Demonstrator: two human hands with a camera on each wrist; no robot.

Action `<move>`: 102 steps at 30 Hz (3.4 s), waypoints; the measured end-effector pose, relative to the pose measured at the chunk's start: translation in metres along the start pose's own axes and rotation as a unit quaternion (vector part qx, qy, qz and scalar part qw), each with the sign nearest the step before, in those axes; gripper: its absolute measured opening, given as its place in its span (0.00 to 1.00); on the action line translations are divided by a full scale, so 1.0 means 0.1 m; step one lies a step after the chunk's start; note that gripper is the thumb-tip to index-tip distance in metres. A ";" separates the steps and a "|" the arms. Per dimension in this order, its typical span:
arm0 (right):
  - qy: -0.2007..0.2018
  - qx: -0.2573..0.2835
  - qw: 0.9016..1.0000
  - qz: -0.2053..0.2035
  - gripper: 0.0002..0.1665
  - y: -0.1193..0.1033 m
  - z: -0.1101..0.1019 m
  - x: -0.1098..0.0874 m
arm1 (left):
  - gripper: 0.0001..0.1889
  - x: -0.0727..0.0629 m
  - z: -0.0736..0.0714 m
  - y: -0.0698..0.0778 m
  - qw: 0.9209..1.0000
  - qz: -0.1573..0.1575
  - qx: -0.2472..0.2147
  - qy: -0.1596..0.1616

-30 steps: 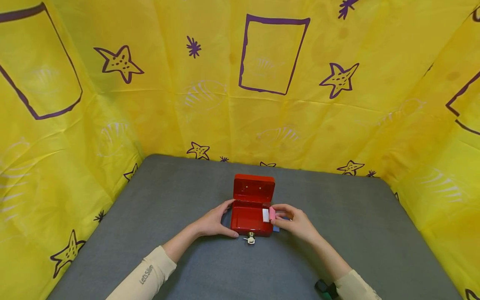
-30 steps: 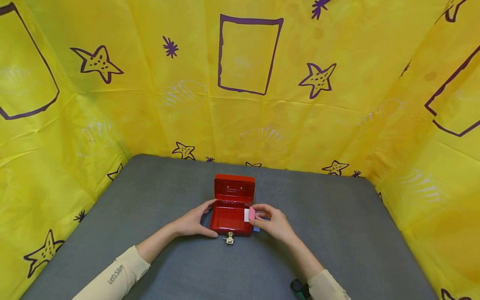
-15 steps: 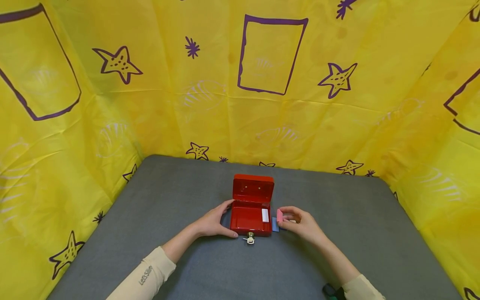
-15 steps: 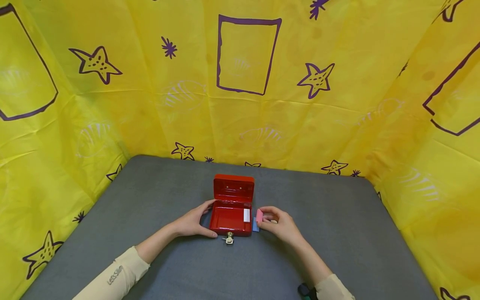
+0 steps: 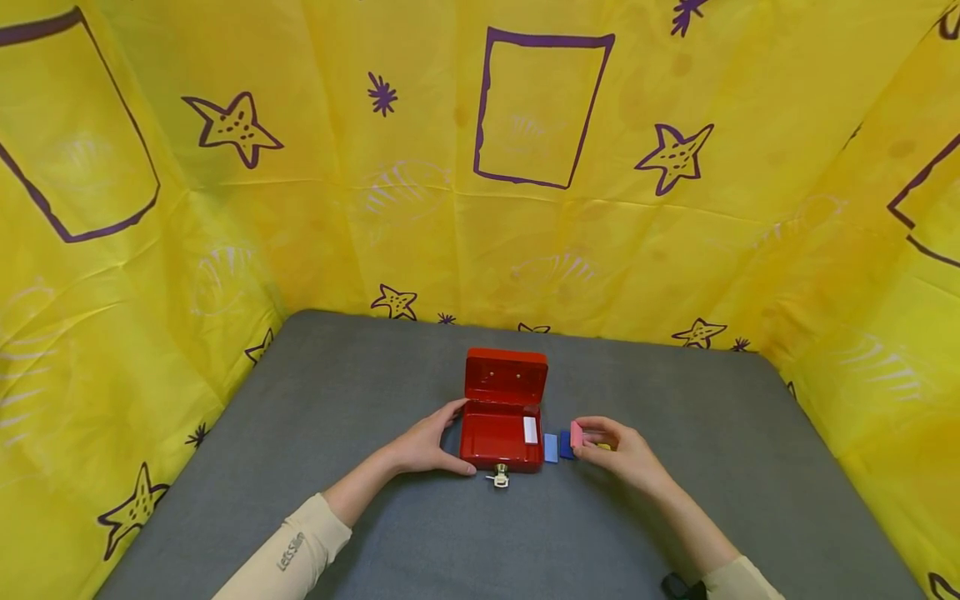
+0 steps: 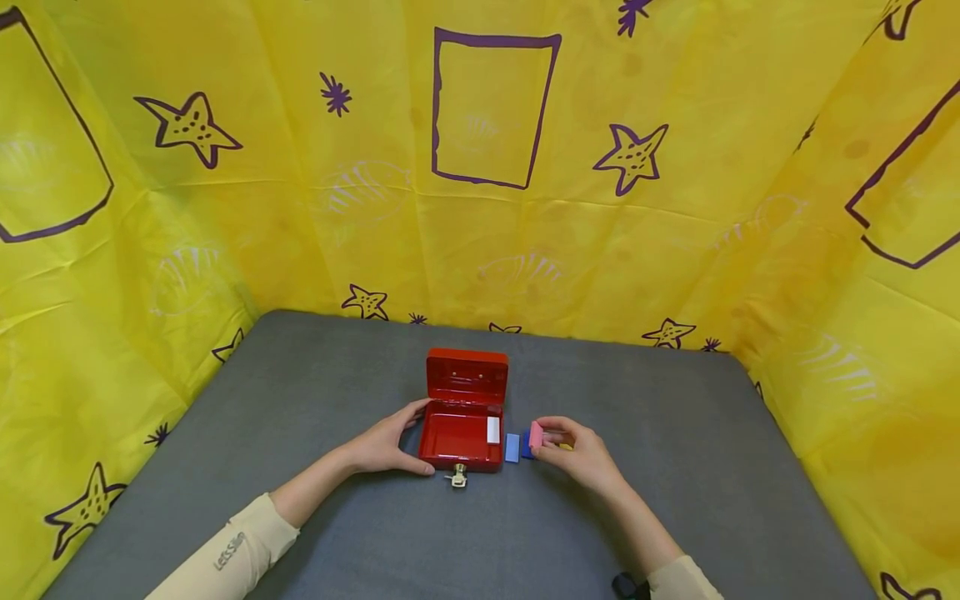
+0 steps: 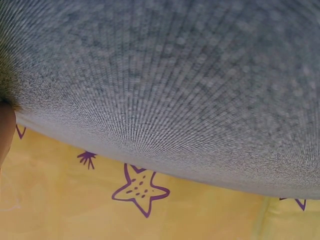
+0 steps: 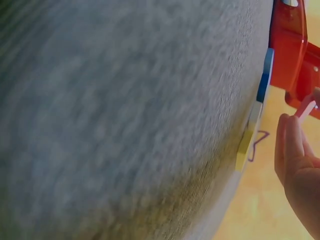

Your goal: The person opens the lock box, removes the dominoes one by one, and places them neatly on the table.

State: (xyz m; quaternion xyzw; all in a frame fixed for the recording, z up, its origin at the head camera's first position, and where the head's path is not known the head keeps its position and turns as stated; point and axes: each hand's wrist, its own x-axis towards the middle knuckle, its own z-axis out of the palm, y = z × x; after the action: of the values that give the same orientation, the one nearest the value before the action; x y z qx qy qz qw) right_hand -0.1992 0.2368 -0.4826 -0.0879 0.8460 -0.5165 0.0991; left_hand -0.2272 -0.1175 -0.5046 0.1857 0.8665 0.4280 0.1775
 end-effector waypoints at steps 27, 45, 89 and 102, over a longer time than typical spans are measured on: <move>0.019 -0.036 0.999 0.013 0.28 0.24 -0.33 -0.13 | 0.55 0.01 0.00 -0.01 1.000 0.000 0.007 0.004; 0.022 -0.110 0.993 0.034 0.29 0.30 -0.46 -0.18 | 0.56 0.01 0.00 0.00 1.000 -0.001 0.004 -0.001; 0.058 -0.221 0.971 -0.064 0.25 0.36 -0.44 -0.17 | 0.55 0.00 -0.02 -0.01 1.000 0.014 0.000 0.004; 0.079 -0.201 0.976 -0.025 0.24 0.29 -0.43 -0.20 | 0.55 0.00 -0.01 0.01 1.000 0.023 -0.002 0.003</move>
State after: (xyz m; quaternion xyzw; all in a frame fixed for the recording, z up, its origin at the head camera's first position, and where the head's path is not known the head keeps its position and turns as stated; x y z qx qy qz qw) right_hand -0.1921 0.2916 -0.4882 -0.0863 0.9352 -0.3435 -0.0011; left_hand -0.2276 -0.1182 -0.5033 0.2034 0.8617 0.4346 0.1651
